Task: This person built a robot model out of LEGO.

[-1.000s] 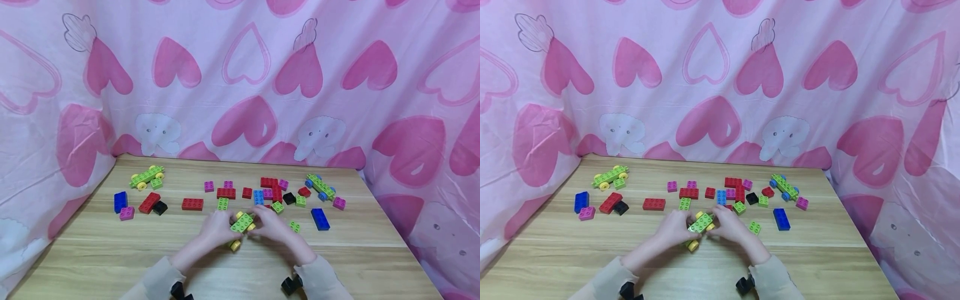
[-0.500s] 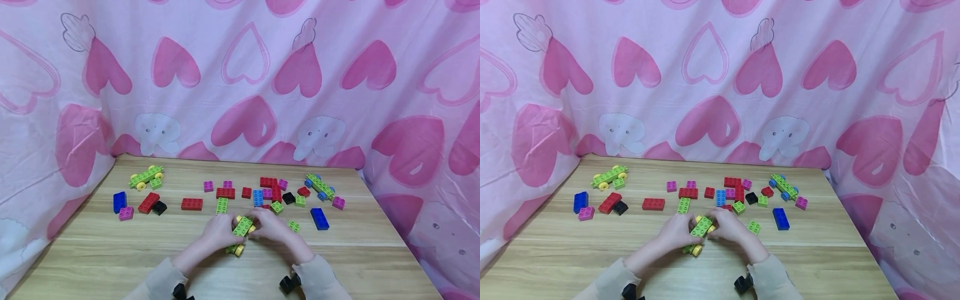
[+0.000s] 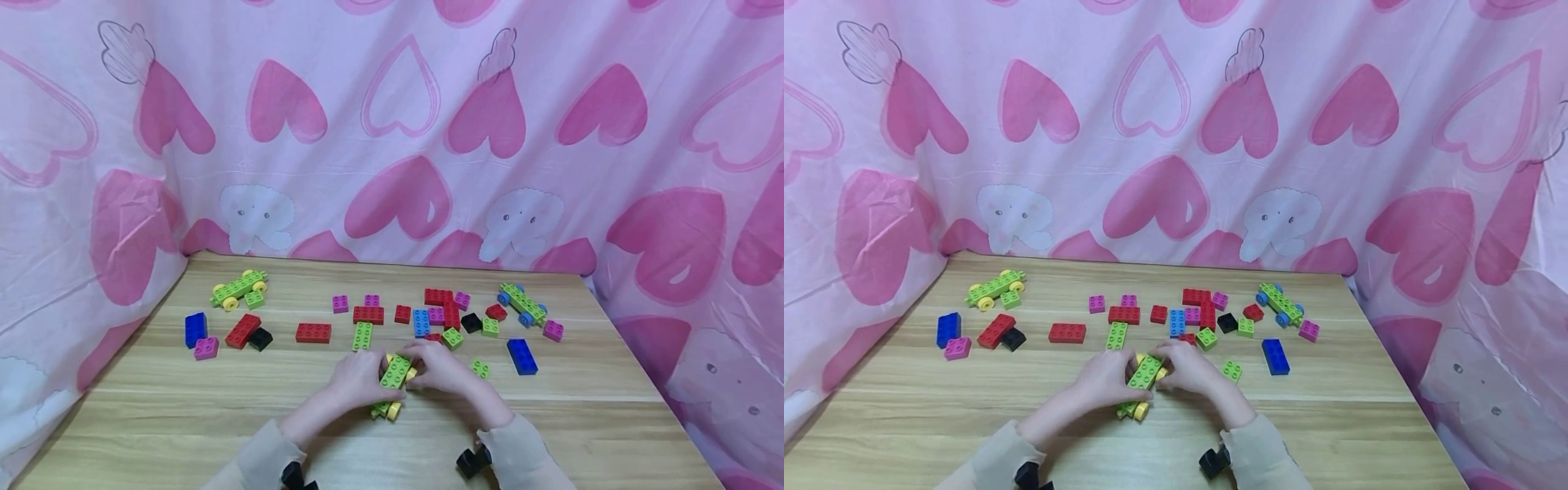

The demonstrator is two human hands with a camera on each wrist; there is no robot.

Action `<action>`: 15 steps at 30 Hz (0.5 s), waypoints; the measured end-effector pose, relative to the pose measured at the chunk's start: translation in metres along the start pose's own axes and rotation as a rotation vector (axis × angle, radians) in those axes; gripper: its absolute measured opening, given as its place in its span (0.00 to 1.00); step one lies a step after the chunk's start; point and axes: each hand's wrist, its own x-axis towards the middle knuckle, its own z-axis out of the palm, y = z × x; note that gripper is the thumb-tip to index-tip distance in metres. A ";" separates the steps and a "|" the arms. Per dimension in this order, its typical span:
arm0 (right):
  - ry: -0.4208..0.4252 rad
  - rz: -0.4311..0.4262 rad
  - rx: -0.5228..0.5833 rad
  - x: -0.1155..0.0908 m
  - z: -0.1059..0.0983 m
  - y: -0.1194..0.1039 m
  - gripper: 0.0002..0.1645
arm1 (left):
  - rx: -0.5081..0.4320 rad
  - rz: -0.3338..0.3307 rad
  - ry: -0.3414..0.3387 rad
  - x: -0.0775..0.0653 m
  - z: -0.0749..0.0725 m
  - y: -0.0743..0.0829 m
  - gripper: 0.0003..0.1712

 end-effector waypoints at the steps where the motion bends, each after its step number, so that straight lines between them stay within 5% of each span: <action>1: -0.003 0.004 0.002 0.000 0.000 0.000 0.33 | 0.003 0.007 -0.005 0.000 -0.002 0.000 0.27; 8: 0.023 0.059 0.053 -0.005 -0.005 -0.004 0.41 | -0.064 0.057 -0.057 0.002 -0.025 0.002 0.26; 15: 0.104 0.139 0.067 -0.010 -0.008 -0.008 0.38 | -0.022 0.224 -0.192 0.007 -0.043 -0.007 0.37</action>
